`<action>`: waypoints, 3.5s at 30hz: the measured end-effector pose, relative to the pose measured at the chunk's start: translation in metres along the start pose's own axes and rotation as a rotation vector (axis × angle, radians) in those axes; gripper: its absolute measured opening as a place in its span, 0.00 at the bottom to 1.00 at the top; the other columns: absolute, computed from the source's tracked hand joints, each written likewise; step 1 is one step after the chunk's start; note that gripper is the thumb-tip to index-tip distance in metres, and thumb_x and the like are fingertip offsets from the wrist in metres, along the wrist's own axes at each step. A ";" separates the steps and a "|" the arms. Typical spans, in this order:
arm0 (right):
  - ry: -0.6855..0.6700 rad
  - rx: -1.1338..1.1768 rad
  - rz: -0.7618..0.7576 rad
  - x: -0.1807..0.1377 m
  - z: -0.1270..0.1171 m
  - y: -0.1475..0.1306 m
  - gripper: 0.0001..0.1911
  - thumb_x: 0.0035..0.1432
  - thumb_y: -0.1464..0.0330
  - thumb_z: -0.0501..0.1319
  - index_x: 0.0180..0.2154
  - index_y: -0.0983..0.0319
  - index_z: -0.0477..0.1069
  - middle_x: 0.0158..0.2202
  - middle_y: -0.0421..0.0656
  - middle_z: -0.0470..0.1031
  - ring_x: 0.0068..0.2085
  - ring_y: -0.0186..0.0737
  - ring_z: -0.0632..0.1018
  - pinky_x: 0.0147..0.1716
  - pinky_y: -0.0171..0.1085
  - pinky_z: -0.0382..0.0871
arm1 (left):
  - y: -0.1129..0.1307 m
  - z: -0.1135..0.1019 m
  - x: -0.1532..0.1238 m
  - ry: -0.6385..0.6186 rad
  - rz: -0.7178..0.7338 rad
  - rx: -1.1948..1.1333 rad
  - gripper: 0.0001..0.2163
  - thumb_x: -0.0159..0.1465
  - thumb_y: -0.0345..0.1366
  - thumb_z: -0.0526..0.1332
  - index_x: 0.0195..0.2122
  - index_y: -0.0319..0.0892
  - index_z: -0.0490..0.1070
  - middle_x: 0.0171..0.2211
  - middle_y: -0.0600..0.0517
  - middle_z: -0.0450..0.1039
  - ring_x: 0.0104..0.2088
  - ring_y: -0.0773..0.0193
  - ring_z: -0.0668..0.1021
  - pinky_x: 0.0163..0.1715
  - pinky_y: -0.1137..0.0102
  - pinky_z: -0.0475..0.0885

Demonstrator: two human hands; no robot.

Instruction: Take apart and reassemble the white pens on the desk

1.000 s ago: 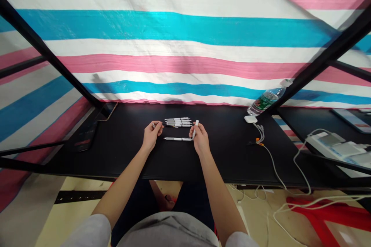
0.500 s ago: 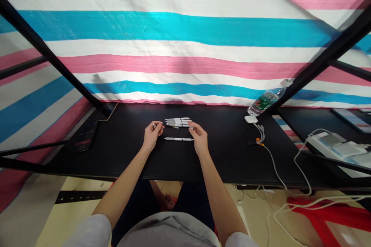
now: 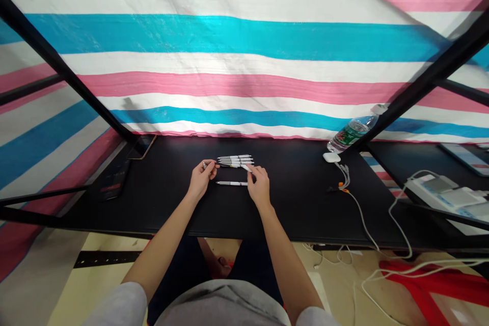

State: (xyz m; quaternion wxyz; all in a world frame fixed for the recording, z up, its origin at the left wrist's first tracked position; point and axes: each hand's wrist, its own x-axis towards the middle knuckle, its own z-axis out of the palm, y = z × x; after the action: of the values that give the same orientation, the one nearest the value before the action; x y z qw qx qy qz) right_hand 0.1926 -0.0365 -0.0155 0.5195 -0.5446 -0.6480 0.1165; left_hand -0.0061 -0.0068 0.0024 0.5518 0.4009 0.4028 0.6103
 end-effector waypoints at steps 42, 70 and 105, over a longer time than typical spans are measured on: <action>-0.065 -0.227 -0.295 -0.007 0.003 -0.020 0.12 0.65 0.68 0.55 0.42 0.58 0.78 0.30 0.42 0.75 0.32 0.35 0.76 0.35 0.33 0.69 | 0.004 0.004 -0.014 -0.261 0.188 0.529 0.11 0.59 0.42 0.64 0.38 0.40 0.77 0.29 0.52 0.73 0.27 0.68 0.70 0.29 0.72 0.65; -0.071 -0.199 -0.205 -0.009 0.003 -0.015 0.11 0.65 0.67 0.55 0.40 0.59 0.77 0.30 0.41 0.75 0.28 0.31 0.74 0.29 0.30 0.67 | 0.006 0.002 -0.009 -0.182 0.134 0.513 0.12 0.60 0.44 0.62 0.35 0.40 0.75 0.21 0.55 0.68 0.22 0.68 0.70 0.25 0.73 0.65; -0.073 -0.145 -0.235 -0.007 0.003 -0.017 0.12 0.65 0.68 0.55 0.42 0.59 0.78 0.30 0.42 0.75 0.32 0.37 0.75 0.35 0.35 0.70 | 0.007 0.006 -0.014 -0.248 0.214 0.484 0.17 0.63 0.47 0.58 0.45 0.41 0.75 0.31 0.50 0.72 0.28 0.67 0.70 0.29 0.72 0.65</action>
State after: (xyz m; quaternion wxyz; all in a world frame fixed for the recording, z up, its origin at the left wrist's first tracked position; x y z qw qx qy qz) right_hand 0.1792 -0.0476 -0.0082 0.4650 -0.4964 -0.7326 0.0273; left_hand -0.0022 -0.0211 0.0100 0.4177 0.6328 0.4215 0.4975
